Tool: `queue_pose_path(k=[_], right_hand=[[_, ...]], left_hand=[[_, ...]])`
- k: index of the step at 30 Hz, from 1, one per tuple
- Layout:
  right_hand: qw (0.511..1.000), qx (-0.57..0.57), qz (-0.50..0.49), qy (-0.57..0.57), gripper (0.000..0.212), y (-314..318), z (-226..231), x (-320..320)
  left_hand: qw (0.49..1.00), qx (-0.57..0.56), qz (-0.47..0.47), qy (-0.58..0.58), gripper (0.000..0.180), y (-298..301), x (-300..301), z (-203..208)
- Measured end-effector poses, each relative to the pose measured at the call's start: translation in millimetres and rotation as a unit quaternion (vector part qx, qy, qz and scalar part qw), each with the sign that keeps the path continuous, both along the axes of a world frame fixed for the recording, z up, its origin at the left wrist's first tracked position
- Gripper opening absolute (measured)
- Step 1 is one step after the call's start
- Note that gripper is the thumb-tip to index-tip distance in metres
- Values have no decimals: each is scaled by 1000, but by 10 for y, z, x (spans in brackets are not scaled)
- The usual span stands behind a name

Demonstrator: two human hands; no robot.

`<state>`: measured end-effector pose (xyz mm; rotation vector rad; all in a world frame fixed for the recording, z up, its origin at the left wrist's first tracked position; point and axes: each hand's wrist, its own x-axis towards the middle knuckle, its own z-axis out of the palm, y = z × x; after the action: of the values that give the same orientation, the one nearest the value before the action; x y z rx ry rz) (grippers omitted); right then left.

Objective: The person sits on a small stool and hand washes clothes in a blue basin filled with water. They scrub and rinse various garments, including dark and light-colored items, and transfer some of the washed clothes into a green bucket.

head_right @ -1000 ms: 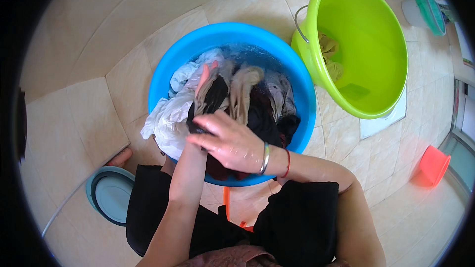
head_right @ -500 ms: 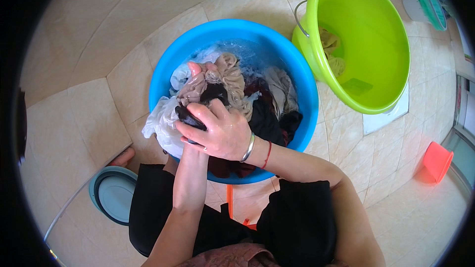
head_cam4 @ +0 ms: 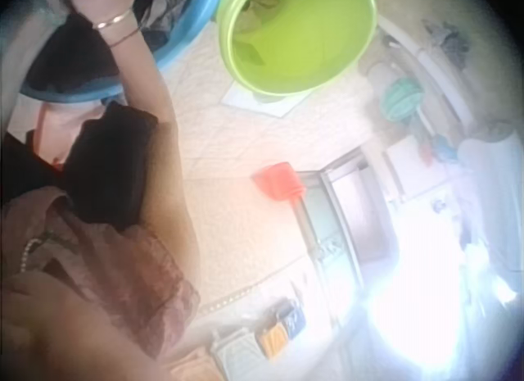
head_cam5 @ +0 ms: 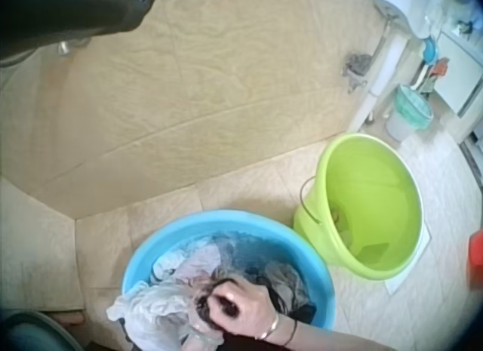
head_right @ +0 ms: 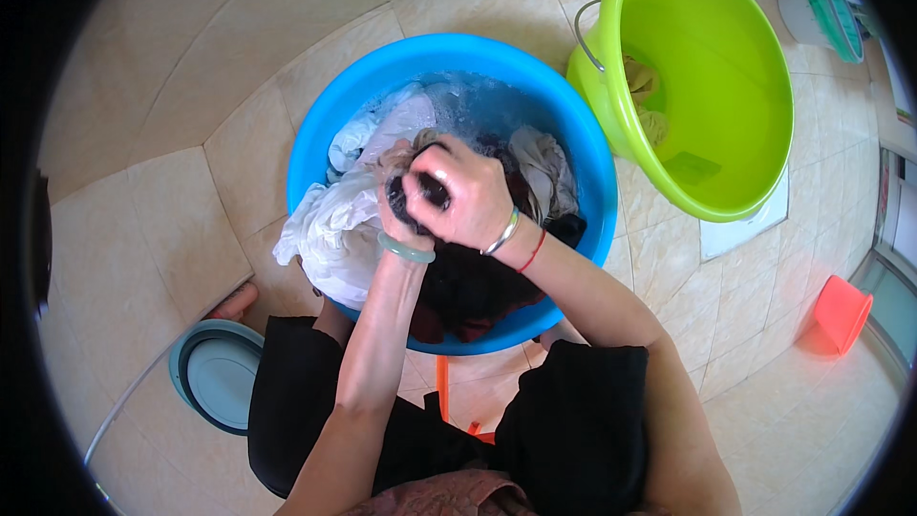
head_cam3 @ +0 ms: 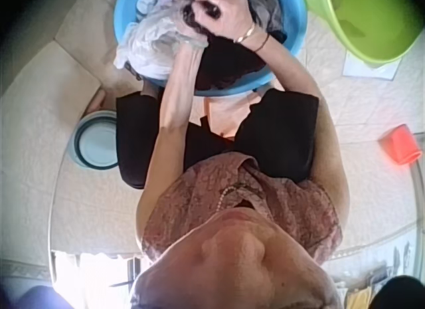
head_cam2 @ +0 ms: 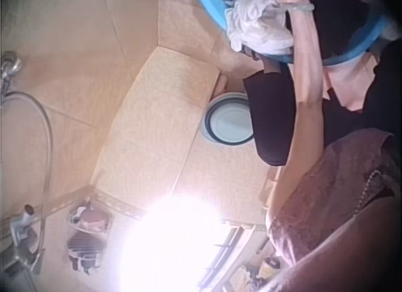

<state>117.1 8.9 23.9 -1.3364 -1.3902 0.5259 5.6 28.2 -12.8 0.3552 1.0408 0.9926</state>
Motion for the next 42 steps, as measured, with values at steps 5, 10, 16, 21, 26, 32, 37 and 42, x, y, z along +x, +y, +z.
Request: queue_pose_path(k=[5,10,16,21,26,32,37,42], right_hand=[[978,-180,-102,-8,13,66,-627,446],[983,-161,-85,-15,32,86,-838,613],[944,-176,79,-269,55,-122,-1141,615],[904,-272,58,-324,51,132,-1423,539],[967,-227,-39,-113,34,220,-1152,433],[982,-84,169,11,28,-173,134,9],[980,-76,182,-36,37,-523,665,-158],[968,-72,87,-222,49,-522,657,-354]], left_hand=[[983,-83,-54,153,37,-62,83,314],[995,-85,-1,59,58,128,-122,-10],[986,-73,-107,105,68,120,11,-108],[983,-101,-125,89,70,223,70,-512],[993,-70,-92,17,65,278,164,-645],[946,-61,-147,-282,45,368,-101,-402],[913,-53,-154,-375,45,331,-138,-238],[907,38,-91,-409,46,245,0,-253]])
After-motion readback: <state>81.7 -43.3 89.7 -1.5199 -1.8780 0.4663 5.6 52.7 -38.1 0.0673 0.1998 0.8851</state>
